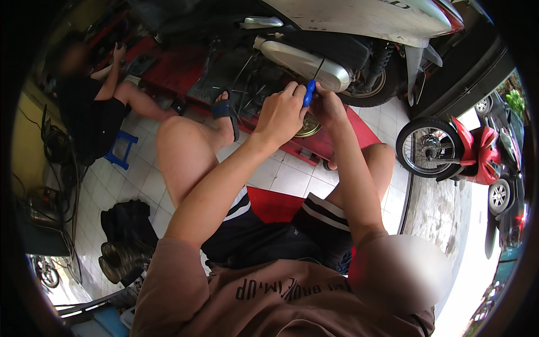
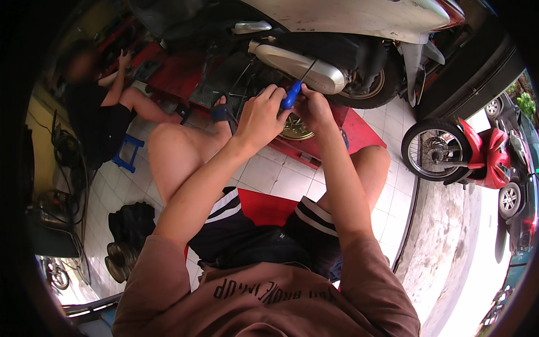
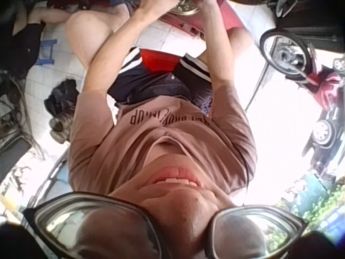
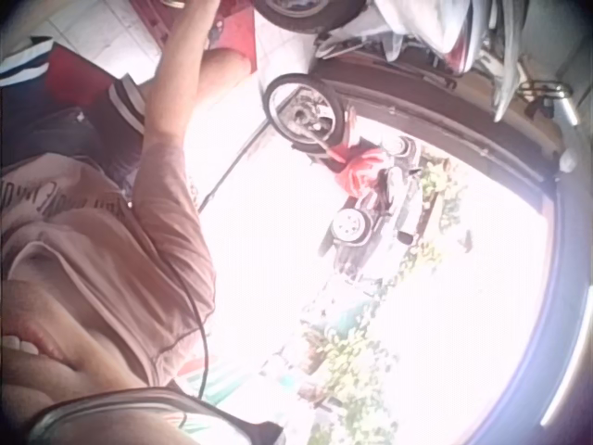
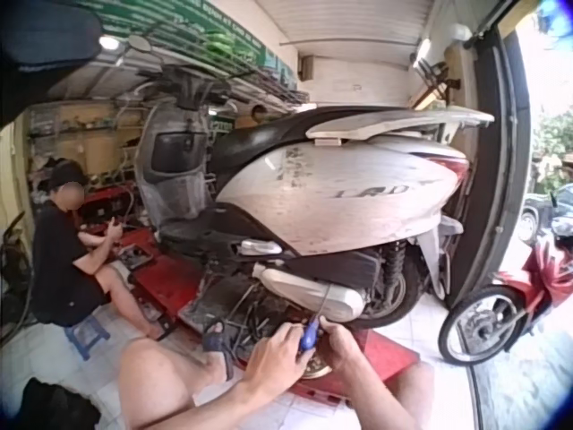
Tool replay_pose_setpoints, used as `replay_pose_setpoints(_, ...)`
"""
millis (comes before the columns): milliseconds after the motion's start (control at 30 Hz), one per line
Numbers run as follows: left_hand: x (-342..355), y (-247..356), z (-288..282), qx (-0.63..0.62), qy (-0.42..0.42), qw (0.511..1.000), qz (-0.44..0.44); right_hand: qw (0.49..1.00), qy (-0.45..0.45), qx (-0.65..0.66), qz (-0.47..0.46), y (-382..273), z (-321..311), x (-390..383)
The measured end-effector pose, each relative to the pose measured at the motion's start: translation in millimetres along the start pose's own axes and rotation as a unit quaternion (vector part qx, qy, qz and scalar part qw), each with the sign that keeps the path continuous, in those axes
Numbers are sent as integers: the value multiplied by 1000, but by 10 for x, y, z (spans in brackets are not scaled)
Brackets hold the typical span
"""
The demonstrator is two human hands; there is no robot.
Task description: The person uses a screwdriver to loosen and remove screws from the side panel of a white motorcycle. They place the removed screws into a small metal tray on the floor and continue to work on the motorcycle's engine area.
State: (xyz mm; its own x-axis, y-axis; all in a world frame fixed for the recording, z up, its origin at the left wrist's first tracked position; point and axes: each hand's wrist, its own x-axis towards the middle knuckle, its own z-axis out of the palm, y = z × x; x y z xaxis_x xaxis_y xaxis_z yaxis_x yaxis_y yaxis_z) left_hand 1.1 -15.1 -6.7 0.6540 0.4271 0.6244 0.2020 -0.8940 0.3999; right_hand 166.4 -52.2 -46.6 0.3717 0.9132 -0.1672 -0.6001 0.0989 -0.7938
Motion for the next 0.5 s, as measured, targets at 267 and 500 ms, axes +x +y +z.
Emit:
replay_pose_setpoints(267, 19, -22, 3, 68, -24, 995, 74, 1000, 26, 1, -4, 40, 86, -5)
replay_pose_setpoints(500, -2, -52, 25, -53, -19, 995, -86, 999, -6, 47, -14, -7, -1, 33)
